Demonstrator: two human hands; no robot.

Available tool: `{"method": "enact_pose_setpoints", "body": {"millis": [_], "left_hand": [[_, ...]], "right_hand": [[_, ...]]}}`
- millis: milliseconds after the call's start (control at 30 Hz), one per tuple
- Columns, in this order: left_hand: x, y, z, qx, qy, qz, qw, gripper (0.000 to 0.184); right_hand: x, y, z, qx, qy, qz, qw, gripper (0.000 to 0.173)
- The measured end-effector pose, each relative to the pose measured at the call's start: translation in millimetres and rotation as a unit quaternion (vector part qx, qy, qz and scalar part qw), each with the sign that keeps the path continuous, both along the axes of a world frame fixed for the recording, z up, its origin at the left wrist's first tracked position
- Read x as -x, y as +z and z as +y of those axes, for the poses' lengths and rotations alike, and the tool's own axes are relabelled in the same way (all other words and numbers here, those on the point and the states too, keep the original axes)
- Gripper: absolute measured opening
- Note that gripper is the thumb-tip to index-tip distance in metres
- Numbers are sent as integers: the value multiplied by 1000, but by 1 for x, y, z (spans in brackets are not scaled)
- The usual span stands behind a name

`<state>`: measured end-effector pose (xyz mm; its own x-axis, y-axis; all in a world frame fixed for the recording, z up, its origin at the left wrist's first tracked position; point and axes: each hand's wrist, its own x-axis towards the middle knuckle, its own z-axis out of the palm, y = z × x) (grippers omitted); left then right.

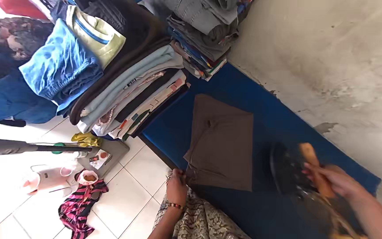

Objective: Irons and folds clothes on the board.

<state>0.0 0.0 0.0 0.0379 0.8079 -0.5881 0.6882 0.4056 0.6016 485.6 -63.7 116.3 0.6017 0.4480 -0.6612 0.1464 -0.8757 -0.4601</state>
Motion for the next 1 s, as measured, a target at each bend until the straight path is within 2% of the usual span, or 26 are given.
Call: {"method": "enact_pose_setpoints", "body": {"millis": [67,167,200,267,367,400,467,600,767,833,900,933,967,1000], "left_hand": [[-5,11,3,-111,-77,14,991,33],[-20,2,2,-288,-215,4,933,25],[-24,-6,2,-315,-246,3,916,25],[-23,-18,-1,-313,-285,5,906,26],[-12,-22,1,-338,-289,12,896,15],[-9,-20,3,-337,-290,9,896,16],[-4,-18,3,-337,-302,3,892,18],[6,-17,8,-367,-318,-8,874,15],[24,-11,3,-250,-313,27,916,23],[17,-2,-1,-230,-273,53,933,17],[-3,15,-5,-253,-200,16,947,15],[-21,27,-10,-220,-159,-27,962,20],[-43,40,-15,-140,-116,-79,980,26],[-66,50,-20,-29,-61,-139,988,32]], "right_hand": [[62,1,65,13,98,-14,995,37],[140,-27,150,21,224,-89,970,50],[162,-35,174,27,253,-126,959,53],[188,-36,210,37,297,-184,936,54],[184,-30,242,50,323,-226,918,46],[176,-29,246,51,324,-234,915,44],[154,-29,240,57,306,-233,921,43],[88,-15,197,45,208,-259,942,45],[1,-23,109,94,68,-248,962,51],[-22,-31,82,110,29,-268,957,52],[-33,-35,72,85,69,-353,929,58],[-37,-40,72,28,121,-397,909,66],[-36,-43,80,-35,179,-420,889,68],[-27,-45,96,-88,235,-416,874,63]]}}
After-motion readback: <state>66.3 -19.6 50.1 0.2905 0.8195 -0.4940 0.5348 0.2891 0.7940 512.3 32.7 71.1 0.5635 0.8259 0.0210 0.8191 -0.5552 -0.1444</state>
